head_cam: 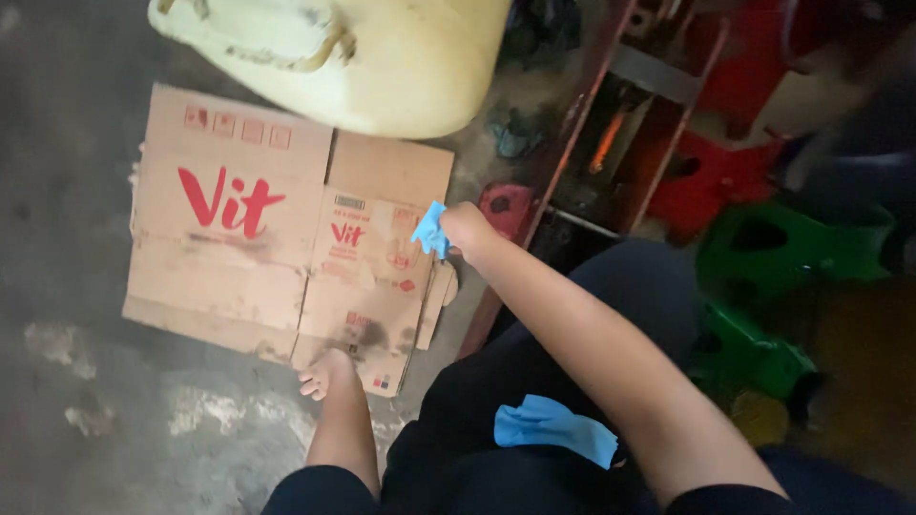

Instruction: Cleaning automotive components with a cloth and organizing parts and boxes in a workshop.

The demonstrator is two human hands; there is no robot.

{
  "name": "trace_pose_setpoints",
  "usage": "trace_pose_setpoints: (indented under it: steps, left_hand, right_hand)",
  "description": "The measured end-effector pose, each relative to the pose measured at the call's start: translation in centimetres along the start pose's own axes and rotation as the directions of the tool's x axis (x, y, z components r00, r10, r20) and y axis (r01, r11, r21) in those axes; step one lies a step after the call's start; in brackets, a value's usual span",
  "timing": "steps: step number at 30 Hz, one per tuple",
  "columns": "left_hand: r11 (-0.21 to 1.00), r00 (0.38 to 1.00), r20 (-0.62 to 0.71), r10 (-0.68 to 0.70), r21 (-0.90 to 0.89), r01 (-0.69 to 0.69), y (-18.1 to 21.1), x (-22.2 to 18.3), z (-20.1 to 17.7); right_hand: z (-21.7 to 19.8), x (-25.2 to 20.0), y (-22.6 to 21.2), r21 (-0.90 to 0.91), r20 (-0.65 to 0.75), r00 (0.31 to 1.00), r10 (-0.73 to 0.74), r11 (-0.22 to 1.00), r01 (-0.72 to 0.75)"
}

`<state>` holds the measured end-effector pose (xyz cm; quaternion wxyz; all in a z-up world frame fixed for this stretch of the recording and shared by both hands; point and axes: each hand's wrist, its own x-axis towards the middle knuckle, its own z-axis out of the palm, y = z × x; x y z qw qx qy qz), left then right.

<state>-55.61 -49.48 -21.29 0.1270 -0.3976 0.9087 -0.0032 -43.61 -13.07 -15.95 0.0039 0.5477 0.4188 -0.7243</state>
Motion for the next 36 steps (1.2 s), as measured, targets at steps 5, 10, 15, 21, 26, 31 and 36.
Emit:
trace_pose_setpoints:
  steps: [5,10,15,21,26,31,36]
  left_hand:
    - [0.991,0.993,0.064,-0.098,-0.084,0.103,-0.8,0.8,-0.7]
    - [0.946,0.972,0.233,0.03,-0.321,0.048,1.3,-1.5,-7.5]
    - [0.718,0.88,0.399,0.257,-0.689,0.102,-0.9,2.3,-6.5]
    - [0.511,0.595,0.634,0.494,-0.765,0.391,-1.5,5.1,-7.7]
    - [0.636,0.475,0.659,0.583,-0.734,0.238,2.0,6.2,-9.8]
    - [0.562,0.389,0.614,0.687,-0.788,0.251,5.5,-1.6,-17.9]
    - [0.435,0.404,0.532,0.744,-0.845,0.312,5.4,-8.9,-25.6]
  right_hand:
    - [0.3,3.2,8.7,-0.444,0.024,0.995,-0.094,0.891,0.095]
    - [-0.7,4.1,12.9,-0.89,0.333,0.94,-0.075,0.303,0.34]
    - [-0.5,-2.5,3.6,-0.801,0.231,0.973,-0.007,0.566,0.194]
    - [-1.3,-3.6,2.8,-0.746,0.33,0.942,0.056,0.627,0.224]
    - [-0.6,-6.4,1.0,-0.679,0.197,0.966,-0.17,0.687,0.259]
    - [-2.7,2.6,9.3,-0.897,0.196,0.98,-0.026,0.4,0.19]
    - [-2.9,-4.7,3.0,-0.331,-0.036,0.993,0.116,0.936,-0.121]
